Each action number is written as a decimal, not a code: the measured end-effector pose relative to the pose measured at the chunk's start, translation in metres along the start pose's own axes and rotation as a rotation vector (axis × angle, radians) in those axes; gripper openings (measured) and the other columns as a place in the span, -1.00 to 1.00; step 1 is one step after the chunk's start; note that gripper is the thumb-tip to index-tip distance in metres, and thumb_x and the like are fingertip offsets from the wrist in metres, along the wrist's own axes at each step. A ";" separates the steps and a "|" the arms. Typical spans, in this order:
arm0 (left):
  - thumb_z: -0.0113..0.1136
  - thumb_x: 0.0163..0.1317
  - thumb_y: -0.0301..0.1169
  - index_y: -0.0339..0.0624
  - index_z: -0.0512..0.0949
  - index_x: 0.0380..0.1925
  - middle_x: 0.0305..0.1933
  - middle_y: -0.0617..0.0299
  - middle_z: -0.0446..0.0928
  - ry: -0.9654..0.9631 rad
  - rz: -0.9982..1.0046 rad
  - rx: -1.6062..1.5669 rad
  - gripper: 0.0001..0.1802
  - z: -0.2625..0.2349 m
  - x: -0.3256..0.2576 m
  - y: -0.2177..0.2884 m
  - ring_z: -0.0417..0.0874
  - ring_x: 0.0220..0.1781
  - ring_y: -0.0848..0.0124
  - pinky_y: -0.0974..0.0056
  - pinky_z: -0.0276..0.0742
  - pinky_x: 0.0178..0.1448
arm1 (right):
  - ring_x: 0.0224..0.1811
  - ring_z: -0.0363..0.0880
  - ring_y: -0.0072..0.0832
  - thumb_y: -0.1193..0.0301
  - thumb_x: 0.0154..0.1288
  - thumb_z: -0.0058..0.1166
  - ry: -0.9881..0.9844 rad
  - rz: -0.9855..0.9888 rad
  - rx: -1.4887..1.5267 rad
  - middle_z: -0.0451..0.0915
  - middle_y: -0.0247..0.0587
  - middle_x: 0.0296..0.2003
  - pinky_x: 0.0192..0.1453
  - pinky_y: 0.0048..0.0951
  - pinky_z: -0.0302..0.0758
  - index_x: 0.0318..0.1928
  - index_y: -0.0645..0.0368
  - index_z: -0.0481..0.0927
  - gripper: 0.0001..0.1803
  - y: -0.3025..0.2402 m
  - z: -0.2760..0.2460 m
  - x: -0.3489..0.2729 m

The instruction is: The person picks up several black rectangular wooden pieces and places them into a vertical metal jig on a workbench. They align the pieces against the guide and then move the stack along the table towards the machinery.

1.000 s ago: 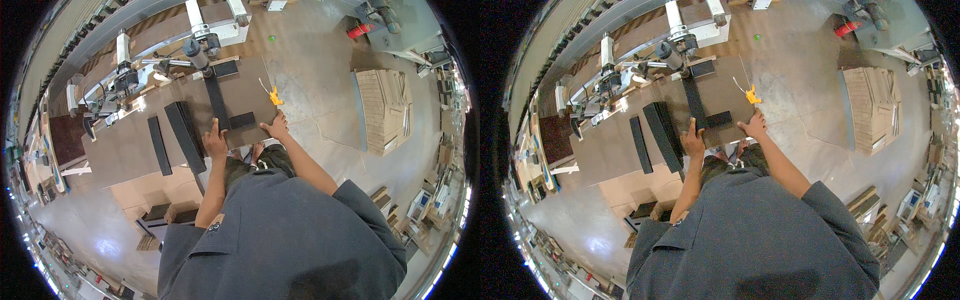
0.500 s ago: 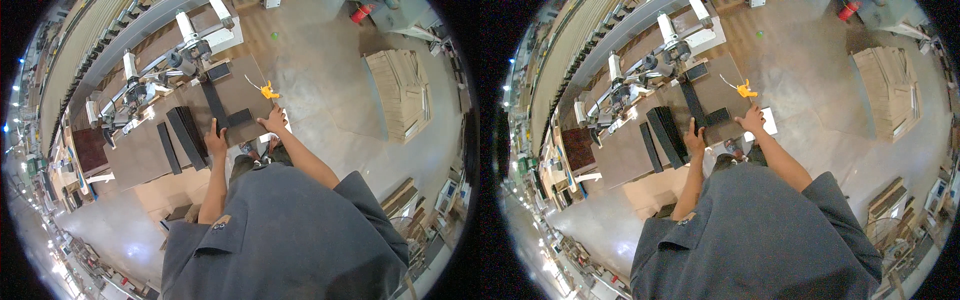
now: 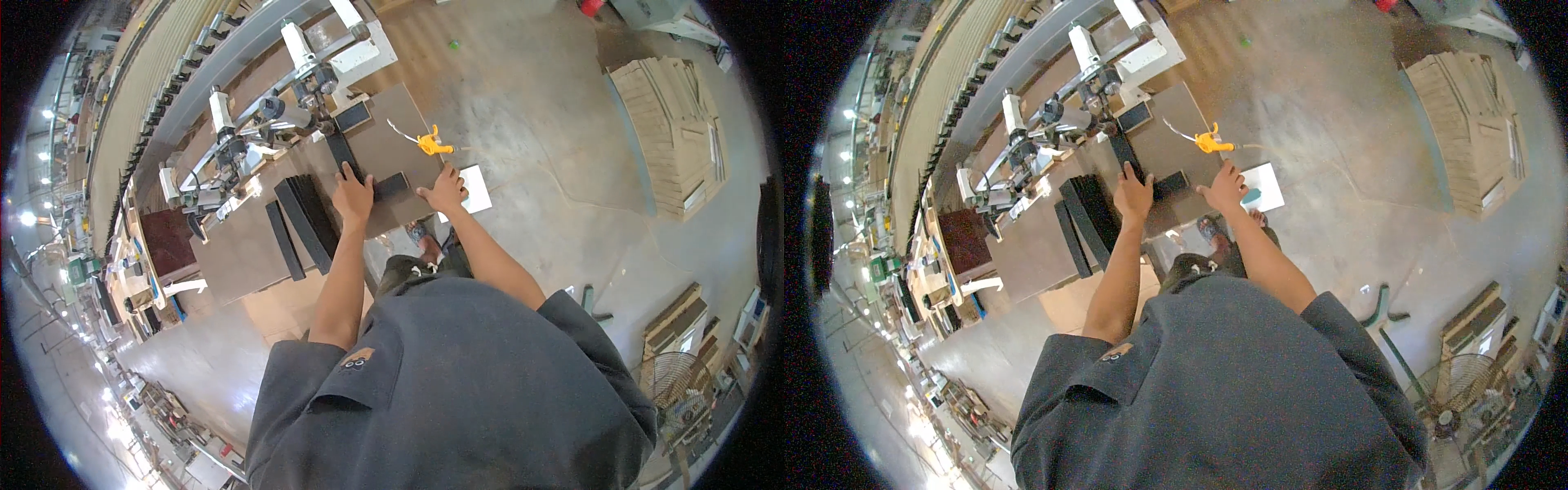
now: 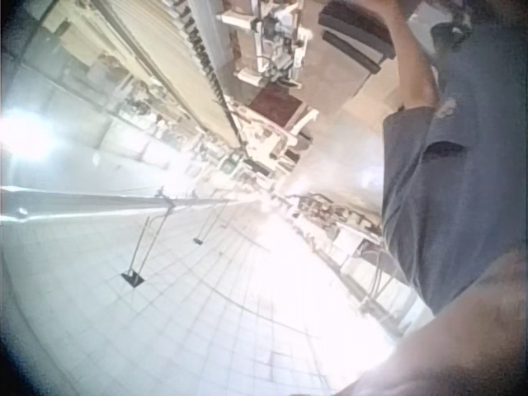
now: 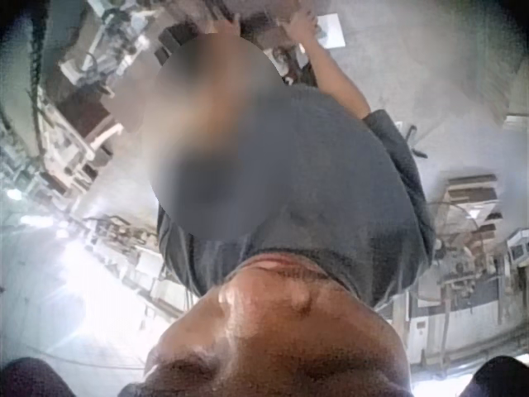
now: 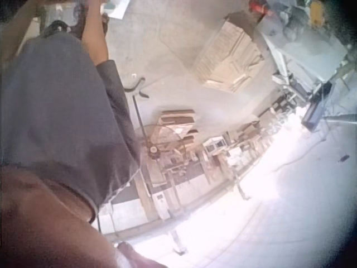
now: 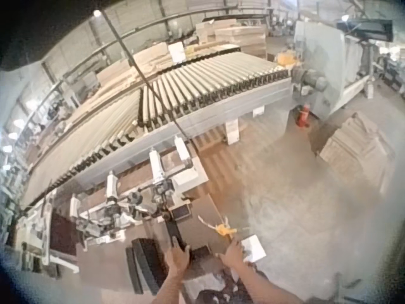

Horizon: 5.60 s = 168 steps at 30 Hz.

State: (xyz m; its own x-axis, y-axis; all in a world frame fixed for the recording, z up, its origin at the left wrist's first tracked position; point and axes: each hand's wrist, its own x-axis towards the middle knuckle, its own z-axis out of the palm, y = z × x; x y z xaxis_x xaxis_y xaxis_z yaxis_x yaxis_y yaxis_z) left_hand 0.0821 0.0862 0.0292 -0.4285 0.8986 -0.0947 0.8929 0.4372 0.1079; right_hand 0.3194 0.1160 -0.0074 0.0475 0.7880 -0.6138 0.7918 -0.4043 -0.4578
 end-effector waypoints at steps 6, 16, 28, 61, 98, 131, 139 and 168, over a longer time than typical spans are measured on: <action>0.17 0.68 -0.01 0.01 0.26 0.77 0.53 -0.42 0.45 -0.032 0.056 0.080 -0.22 0.008 0.002 -0.009 0.84 -0.01 -0.24 -0.14 0.85 -0.04 | 0.69 0.18 0.22 -0.09 0.21 0.66 -0.028 -0.005 0.023 0.23 0.25 0.62 0.64 0.43 0.16 0.75 0.18 -0.05 0.39 -0.005 -0.007 -0.003; 0.39 0.40 -0.12 0.03 0.52 0.58 0.32 -0.20 0.54 0.108 -0.137 -0.264 -0.25 -0.052 -0.017 -0.003 0.79 0.06 -0.22 -0.19 0.77 0.10 | 0.70 0.16 0.23 -0.11 0.18 0.66 -0.032 -0.020 0.017 0.22 0.24 0.65 0.64 0.47 0.14 0.75 0.14 -0.02 0.40 0.004 0.006 0.005; 0.41 0.31 -0.20 0.09 0.65 0.49 0.17 -0.04 0.64 0.249 -0.164 -0.073 -0.31 -0.134 -0.122 -0.111 0.78 0.09 -0.04 -0.11 0.69 0.16 | 0.71 0.14 0.34 -0.17 0.17 0.62 -0.002 -0.090 -0.007 0.10 0.38 0.70 0.67 0.48 0.16 0.77 0.25 -0.08 0.47 0.018 0.013 0.009; 0.61 0.25 -0.33 -0.23 0.73 0.31 0.05 0.04 0.62 0.238 -0.377 -1.036 -0.38 -0.046 -0.101 0.043 0.69 0.09 0.15 0.05 0.63 0.25 | 0.78 0.11 0.25 -0.25 -0.09 0.76 -0.026 0.030 -0.141 0.13 0.27 0.74 0.77 0.37 0.17 0.81 0.14 -0.14 0.69 0.014 0.003 0.016; 0.46 0.43 -0.14 0.09 0.73 0.38 0.24 0.00 0.60 0.215 -0.211 -0.463 -0.47 0.016 0.026 -0.007 0.60 0.25 -0.08 -0.13 0.51 0.39 | 0.77 0.07 0.25 -0.21 -0.07 0.77 -0.021 0.005 -0.115 0.05 0.26 0.74 0.72 0.38 0.21 0.79 0.21 -0.18 0.70 0.018 -0.005 0.015; 0.47 0.46 -0.27 0.07 0.63 0.51 0.24 0.21 0.82 0.408 -0.061 -0.874 -0.38 0.107 -0.093 -0.063 0.72 -0.10 0.06 -0.03 0.67 0.08 | 0.72 0.20 0.17 0.16 -0.12 0.87 0.008 -0.099 0.011 0.14 0.27 0.69 0.81 0.06 0.23 0.76 0.31 -0.04 0.60 0.013 0.002 0.001; 0.47 0.46 -0.23 0.11 0.63 0.51 0.38 0.32 0.78 0.368 -0.035 -0.696 -0.37 0.063 -0.071 -0.061 0.72 -0.07 0.12 0.03 0.70 0.14 | 0.73 0.19 0.19 0.10 -0.11 0.86 0.057 -0.082 -0.080 0.16 0.27 0.69 0.82 0.10 0.21 0.78 0.27 -0.08 0.63 0.023 0.003 0.032; 0.40 0.52 -0.23 0.10 0.59 0.53 0.44 0.31 0.74 0.411 -0.007 -0.587 -0.40 0.038 -0.089 -0.056 0.73 -0.02 0.12 0.00 0.70 0.15 | 0.75 0.10 0.31 0.02 -0.10 0.86 0.002 -0.074 -0.076 0.07 0.36 0.71 0.83 0.21 0.16 0.78 0.26 -0.17 0.69 0.026 0.003 0.036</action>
State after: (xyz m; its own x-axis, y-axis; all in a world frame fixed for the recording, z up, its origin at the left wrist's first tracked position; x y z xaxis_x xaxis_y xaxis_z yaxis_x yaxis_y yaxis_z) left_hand 0.0755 -0.0192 -0.0058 -0.5546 0.7870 0.2703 0.7178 0.2881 0.6339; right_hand 0.3400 0.1322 -0.0433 -0.0115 0.8151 -0.5792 0.8370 -0.3091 -0.4515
